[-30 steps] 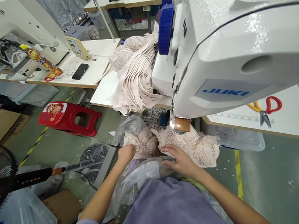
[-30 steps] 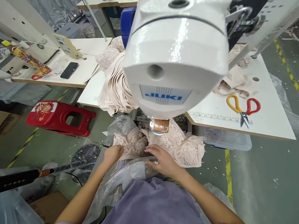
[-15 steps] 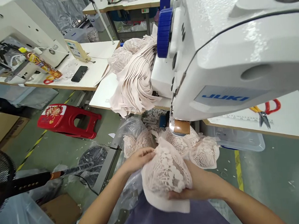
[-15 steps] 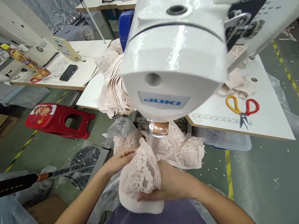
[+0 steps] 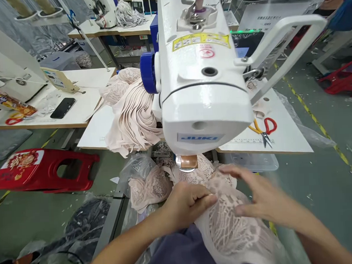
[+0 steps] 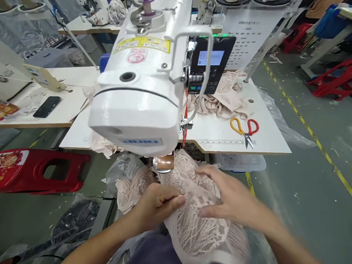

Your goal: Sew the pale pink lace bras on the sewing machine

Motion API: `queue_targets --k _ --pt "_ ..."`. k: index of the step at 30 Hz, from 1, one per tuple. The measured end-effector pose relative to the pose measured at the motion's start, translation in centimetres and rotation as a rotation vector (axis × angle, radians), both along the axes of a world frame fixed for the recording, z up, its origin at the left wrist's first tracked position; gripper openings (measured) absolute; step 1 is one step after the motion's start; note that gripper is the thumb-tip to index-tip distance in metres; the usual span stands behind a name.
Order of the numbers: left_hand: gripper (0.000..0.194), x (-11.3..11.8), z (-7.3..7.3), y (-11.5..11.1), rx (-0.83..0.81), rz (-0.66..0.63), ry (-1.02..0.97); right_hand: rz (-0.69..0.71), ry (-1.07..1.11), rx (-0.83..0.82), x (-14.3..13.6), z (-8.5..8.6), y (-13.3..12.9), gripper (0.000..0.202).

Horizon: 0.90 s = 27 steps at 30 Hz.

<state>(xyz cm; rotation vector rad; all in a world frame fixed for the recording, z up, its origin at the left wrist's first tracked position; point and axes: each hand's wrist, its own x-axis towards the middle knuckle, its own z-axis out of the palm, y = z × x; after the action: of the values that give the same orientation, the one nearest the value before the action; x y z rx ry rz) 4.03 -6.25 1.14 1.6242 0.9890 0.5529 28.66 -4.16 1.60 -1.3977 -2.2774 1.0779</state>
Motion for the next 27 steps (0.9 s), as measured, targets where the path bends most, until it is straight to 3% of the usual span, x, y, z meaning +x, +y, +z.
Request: queue_targets --k 2,4,8,12,15,20,27 --pt "0.042 0.6 -0.2 0.5 0.095 -0.01 0.064 0.067 0.099 -0.103 -2.0 -1.0 0.8 0.074" --pt "0.046 0.5 -0.6 1.1 0.166 0.07 0.165 0.142 0.258 -0.212 -4.1 -2.0 1.5 0.046" --pt "0.049 -1.7 -0.4 2.7 0.121 0.331 0.283 0.0 0.367 -0.162 -6.7 -3.4 3.0 0.048" --pt "0.035 -3.6 0.4 4.3 -0.011 0.464 0.272 -0.07 0.333 -0.113 -7.6 -3.5 5.1 0.047" --pt "0.026 -3.9 0.3 5.3 0.09 0.55 0.267 -0.083 0.312 -0.107 -7.9 -3.5 6.4 0.045" --pt "0.018 -4.0 -0.4 6.0 0.284 0.587 0.28 -0.075 0.304 -0.097 -8.1 -3.9 7.2 0.043" --pt "0.01 -4.3 -0.8 6.0 0.312 0.544 0.281 -0.104 0.33 -0.148 -7.8 -4.2 7.8 0.038"
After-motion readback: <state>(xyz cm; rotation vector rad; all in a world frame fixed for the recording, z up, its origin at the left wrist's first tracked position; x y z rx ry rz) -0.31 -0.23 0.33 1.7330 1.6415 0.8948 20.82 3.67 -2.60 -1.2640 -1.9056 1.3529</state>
